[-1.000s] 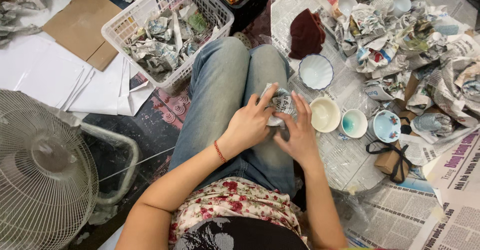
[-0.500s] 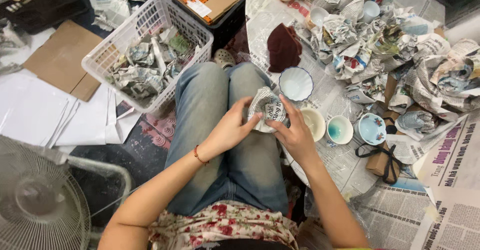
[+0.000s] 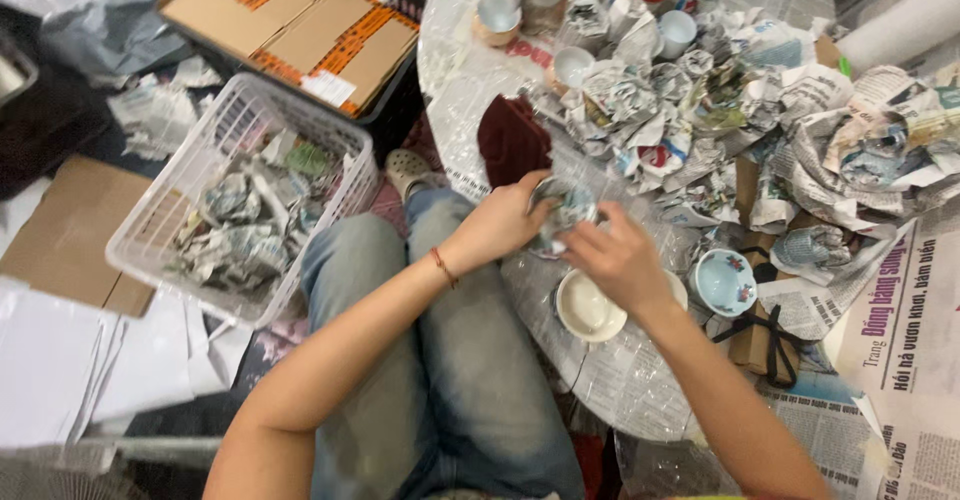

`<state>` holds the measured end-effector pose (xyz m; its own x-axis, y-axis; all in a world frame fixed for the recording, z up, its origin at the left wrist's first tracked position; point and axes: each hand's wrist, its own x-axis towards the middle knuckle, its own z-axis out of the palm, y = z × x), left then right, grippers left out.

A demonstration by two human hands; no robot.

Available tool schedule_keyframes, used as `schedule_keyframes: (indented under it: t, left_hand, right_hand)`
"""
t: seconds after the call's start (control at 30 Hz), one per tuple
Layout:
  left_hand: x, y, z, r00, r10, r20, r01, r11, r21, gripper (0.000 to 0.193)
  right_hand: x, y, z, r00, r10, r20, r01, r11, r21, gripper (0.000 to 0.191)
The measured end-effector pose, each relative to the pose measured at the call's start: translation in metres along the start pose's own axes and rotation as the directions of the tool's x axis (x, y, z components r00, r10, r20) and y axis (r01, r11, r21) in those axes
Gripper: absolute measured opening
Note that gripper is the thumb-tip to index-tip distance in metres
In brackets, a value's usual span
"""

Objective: The person sits on the floor and wraps small ceramic bowls and cups with newspaper. They fold the paper around each item, place the wrapped pieces into a white plastic basket, and continue handling additional ceramics from a nearby table.

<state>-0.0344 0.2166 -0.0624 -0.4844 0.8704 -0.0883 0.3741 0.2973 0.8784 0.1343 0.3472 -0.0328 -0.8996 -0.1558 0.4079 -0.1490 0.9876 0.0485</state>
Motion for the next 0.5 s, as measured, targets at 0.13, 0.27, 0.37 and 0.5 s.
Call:
schedule_keyframes:
  t: [0.13, 0.27, 0.37, 0.5]
  left_hand:
    - [0.089, 0.006, 0.007, 0.964, 0.197, -0.180, -0.216, 0.972, -0.089, 0.062]
    - [0.192, -0.001, 0.014, 0.925, 0.326, -0.196, -0.324, 0.945, 0.045, 0.060]
    - [0.248, -0.012, 0.030, 0.963, 0.240, -0.121, -0.217, 0.960, 0.179, 0.058]
    - [0.285, -0.028, 0.059, 0.799, 0.594, -0.091, -0.441, 0.683, 0.582, 0.053]
  right_hand:
    - [0.013, 0.099, 0.001, 0.969, 0.234, -0.075, -0.239, 0.969, -0.068, 0.027]
    - [0.038, 0.212, 0.010, 0.889, 0.438, -0.132, -0.455, 0.877, -0.152, 0.035]
    - [0.060, 0.279, 0.029, 0.870, 0.471, -0.146, -0.492, 0.848, -0.196, 0.036]
    - [0.079, 0.327, 0.062, 0.866, 0.460, -0.196, -0.493, 0.852, -0.178, 0.035]
